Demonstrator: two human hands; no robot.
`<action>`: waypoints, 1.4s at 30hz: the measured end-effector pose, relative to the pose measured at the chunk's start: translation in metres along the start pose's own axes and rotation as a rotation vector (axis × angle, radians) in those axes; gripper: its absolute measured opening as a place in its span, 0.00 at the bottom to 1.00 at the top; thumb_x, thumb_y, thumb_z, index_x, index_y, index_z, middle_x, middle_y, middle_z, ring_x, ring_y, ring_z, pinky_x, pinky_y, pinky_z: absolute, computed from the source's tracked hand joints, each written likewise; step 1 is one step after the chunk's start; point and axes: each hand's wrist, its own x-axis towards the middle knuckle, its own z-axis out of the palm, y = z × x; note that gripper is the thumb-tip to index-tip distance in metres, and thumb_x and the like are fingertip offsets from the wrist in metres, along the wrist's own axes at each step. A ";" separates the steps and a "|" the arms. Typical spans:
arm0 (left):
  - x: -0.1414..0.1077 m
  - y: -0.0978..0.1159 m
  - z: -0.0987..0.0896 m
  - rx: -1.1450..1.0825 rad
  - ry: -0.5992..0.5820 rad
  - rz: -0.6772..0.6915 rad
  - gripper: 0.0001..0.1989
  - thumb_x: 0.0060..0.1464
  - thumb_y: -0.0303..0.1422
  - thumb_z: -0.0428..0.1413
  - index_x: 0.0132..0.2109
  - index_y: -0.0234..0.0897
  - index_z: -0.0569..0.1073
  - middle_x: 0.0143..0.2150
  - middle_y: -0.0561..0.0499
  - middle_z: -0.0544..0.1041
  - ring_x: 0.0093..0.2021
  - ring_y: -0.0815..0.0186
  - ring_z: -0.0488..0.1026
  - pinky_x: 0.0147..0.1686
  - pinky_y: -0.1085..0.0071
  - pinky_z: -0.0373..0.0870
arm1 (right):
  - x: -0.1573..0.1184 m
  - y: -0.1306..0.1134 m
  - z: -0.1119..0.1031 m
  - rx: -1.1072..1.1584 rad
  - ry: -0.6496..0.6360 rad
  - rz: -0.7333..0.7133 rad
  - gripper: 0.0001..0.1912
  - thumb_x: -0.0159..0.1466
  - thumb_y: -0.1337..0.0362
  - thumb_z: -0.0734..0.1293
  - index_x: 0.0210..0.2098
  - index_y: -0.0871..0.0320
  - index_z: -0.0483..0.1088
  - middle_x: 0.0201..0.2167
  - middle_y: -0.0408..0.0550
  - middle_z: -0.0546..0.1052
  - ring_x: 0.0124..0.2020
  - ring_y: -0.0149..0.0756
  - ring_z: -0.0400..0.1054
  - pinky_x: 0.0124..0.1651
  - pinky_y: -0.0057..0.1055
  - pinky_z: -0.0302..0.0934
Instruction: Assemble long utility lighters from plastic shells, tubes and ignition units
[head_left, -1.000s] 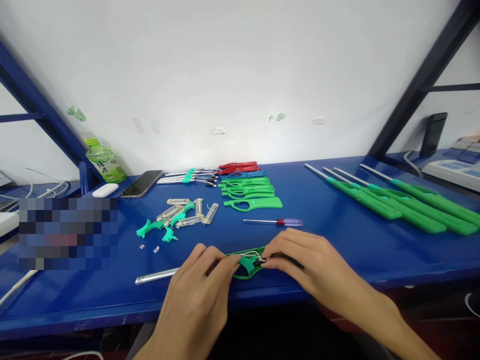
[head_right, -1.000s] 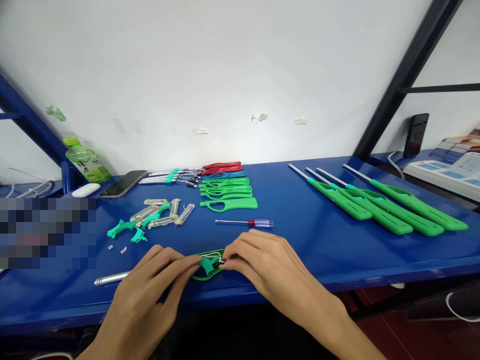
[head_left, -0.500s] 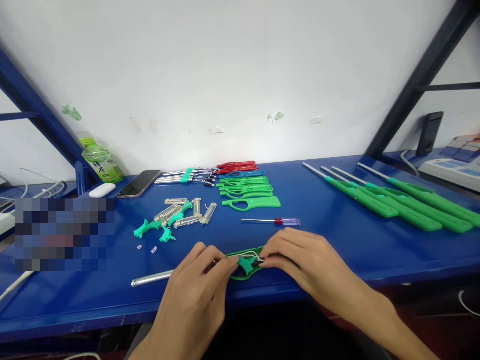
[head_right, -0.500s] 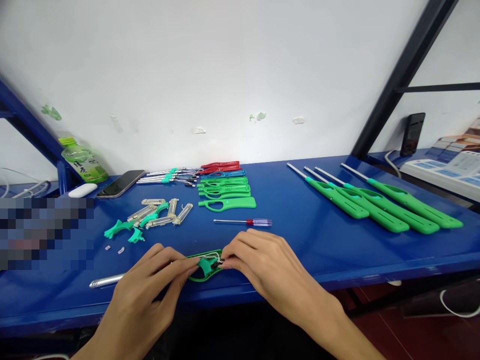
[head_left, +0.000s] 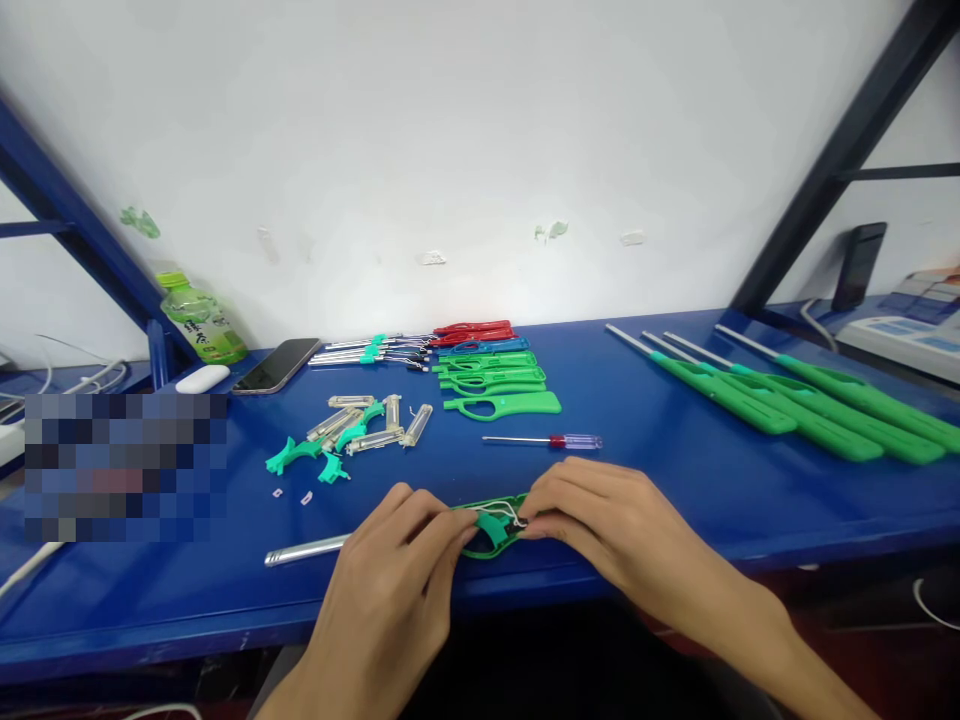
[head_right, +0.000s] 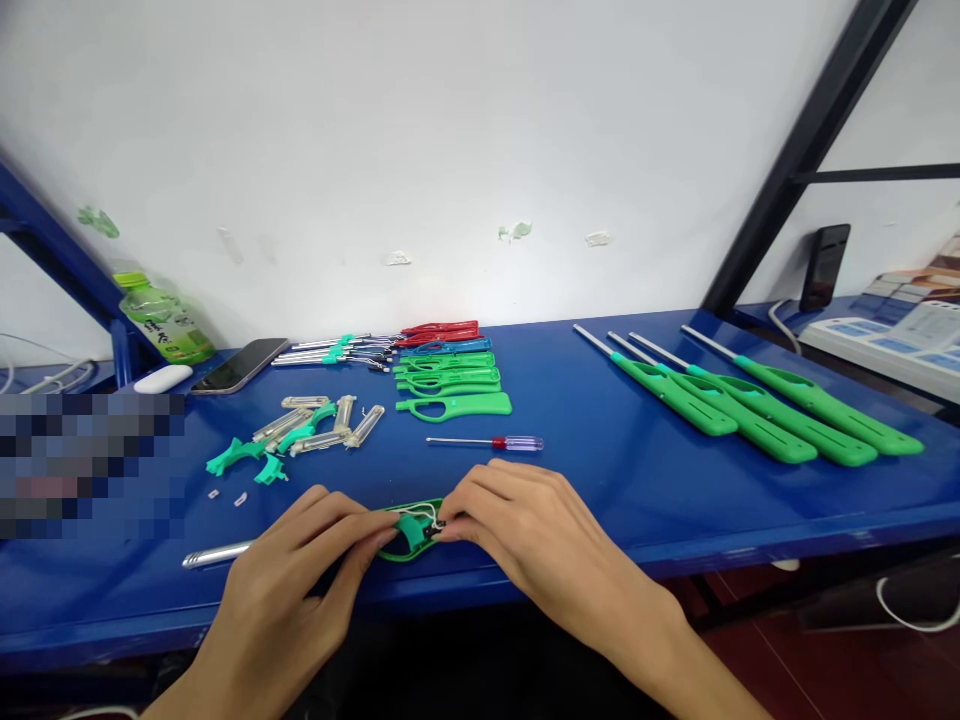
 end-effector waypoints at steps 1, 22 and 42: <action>0.000 0.000 0.000 0.000 0.004 0.004 0.12 0.69 0.18 0.55 0.50 0.38 0.77 0.37 0.53 0.75 0.35 0.65 0.66 0.35 0.65 0.67 | 0.000 0.000 0.000 0.009 -0.001 0.003 0.04 0.77 0.62 0.64 0.45 0.52 0.71 0.40 0.38 0.79 0.40 0.29 0.72 0.46 0.29 0.62; -0.005 -0.007 0.000 0.107 -0.007 0.048 0.15 0.67 0.16 0.55 0.52 0.39 0.78 0.43 0.50 0.79 0.39 0.63 0.66 0.36 0.68 0.71 | 0.000 -0.001 -0.003 0.071 -0.002 0.036 0.04 0.76 0.63 0.67 0.45 0.53 0.75 0.41 0.39 0.81 0.41 0.29 0.74 0.47 0.27 0.64; -0.003 -0.013 0.000 0.070 -0.078 -0.033 0.17 0.71 0.19 0.49 0.55 0.43 0.74 0.50 0.50 0.78 0.45 0.64 0.77 0.46 0.67 0.75 | -0.002 0.001 0.001 -0.009 0.037 -0.041 0.06 0.76 0.63 0.66 0.47 0.55 0.76 0.43 0.42 0.84 0.42 0.32 0.77 0.48 0.31 0.68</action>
